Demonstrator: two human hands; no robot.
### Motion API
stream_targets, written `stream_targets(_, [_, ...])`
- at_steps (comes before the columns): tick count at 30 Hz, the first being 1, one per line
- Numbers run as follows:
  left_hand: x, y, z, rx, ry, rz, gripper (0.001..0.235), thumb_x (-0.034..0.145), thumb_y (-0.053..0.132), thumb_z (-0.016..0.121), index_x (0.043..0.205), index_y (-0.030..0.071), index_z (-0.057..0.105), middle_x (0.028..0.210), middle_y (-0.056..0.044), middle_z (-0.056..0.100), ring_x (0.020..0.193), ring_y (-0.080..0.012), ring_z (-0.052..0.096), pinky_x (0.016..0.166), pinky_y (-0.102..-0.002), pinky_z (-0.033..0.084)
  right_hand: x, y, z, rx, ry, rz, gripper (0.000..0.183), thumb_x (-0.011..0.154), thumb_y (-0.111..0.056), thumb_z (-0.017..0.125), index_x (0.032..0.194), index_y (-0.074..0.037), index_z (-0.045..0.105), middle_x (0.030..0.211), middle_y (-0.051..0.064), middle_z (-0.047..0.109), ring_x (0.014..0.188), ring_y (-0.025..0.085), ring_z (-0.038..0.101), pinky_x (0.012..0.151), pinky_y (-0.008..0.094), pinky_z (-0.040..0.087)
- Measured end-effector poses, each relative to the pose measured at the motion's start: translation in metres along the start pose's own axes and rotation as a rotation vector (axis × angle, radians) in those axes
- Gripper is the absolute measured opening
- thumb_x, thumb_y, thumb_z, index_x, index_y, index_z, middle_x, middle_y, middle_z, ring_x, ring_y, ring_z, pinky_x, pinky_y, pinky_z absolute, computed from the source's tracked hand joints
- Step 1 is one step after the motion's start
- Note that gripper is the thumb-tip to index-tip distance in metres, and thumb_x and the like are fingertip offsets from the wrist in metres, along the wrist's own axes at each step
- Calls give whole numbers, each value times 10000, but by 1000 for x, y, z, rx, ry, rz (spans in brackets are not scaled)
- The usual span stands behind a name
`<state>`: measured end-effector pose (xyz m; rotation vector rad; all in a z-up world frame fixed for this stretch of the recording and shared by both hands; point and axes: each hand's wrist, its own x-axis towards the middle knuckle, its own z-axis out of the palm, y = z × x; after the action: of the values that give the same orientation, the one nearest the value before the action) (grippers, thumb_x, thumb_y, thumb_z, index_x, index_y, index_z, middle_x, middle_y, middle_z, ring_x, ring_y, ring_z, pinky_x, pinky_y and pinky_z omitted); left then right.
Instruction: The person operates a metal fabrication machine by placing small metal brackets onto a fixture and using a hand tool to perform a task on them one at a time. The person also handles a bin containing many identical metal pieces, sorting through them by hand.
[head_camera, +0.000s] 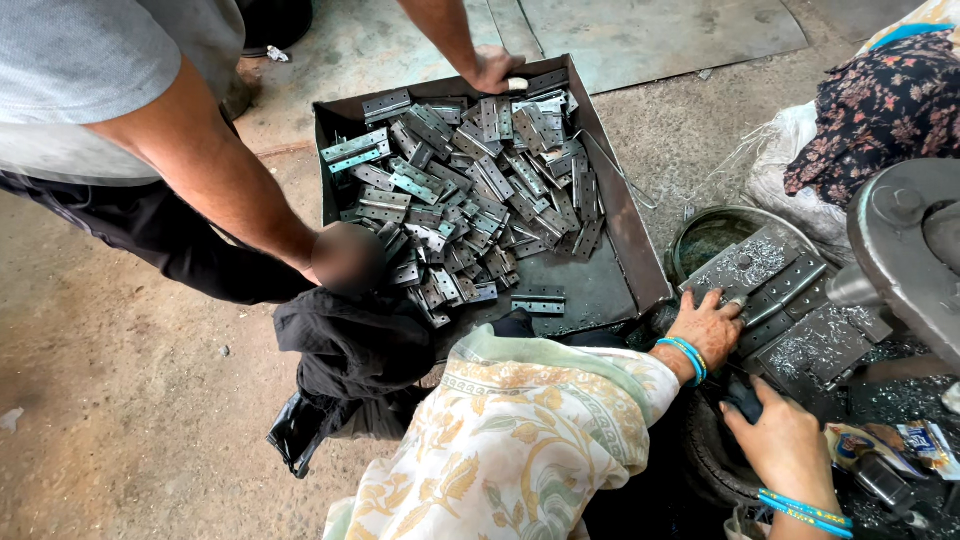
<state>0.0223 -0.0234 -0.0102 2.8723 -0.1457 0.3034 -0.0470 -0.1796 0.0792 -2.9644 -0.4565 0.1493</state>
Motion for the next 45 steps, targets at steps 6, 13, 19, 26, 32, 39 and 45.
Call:
stream_targets(6, [-1,-3,0,10,3,-12,354,864,244,622,1193,180,738,1504,1,525,1469,-316,381,1127,-707,310,1,0,0,-29,-29,25,621,825,-502,731,1368,-202,693,1073,251,751,1019,461,718,898,529,580])
stream_targets(13, [-1,-4,2,34,4,11,320,883,255,593,1152,199,757,1496,32,530,1455,-322,388,1126,-724,306,-4,3,2,-13,55,-30,646,868,-523,690,1379,-128,678,1035,314,730,998,484,711,907,532,565])
stream_targets(19, [-1,-8,-8,154,-48,69,289,931,252,562,1122,201,772,1464,40,563,1430,-319,396,1102,-704,329,-17,-14,-12,100,75,-8,687,899,-462,682,1417,-16,613,1000,360,704,972,504,698,880,536,557])
stream_targets(26, [11,-16,-12,162,-137,184,334,938,230,543,1193,156,747,1428,-35,570,1439,-367,340,1098,-733,276,-37,-37,-25,140,0,110,684,909,-403,682,1441,-4,523,1067,335,679,938,508,683,793,558,562])
stream_targets(32, [22,-19,-16,100,-125,256,329,953,243,536,1176,139,753,1461,-55,545,1462,-379,301,1129,-745,206,-61,-44,-16,111,-12,99,696,906,-385,697,1439,-9,454,1081,333,659,891,524,677,750,571,562])
stream_targets(39, [22,-13,-19,125,-128,250,345,933,243,532,1169,121,751,1499,-64,513,1451,-377,302,1134,-718,199,-96,-29,70,77,-271,227,757,918,-391,687,1492,-68,313,1156,305,639,921,506,691,790,548,582])
stream_targets(45, [18,-7,-14,92,-78,228,330,953,237,532,1146,101,762,1461,-85,560,1431,-396,349,1146,-721,211,-105,12,210,187,-381,336,957,928,-388,691,1600,-85,80,1166,349,611,959,522,674,849,552,555])
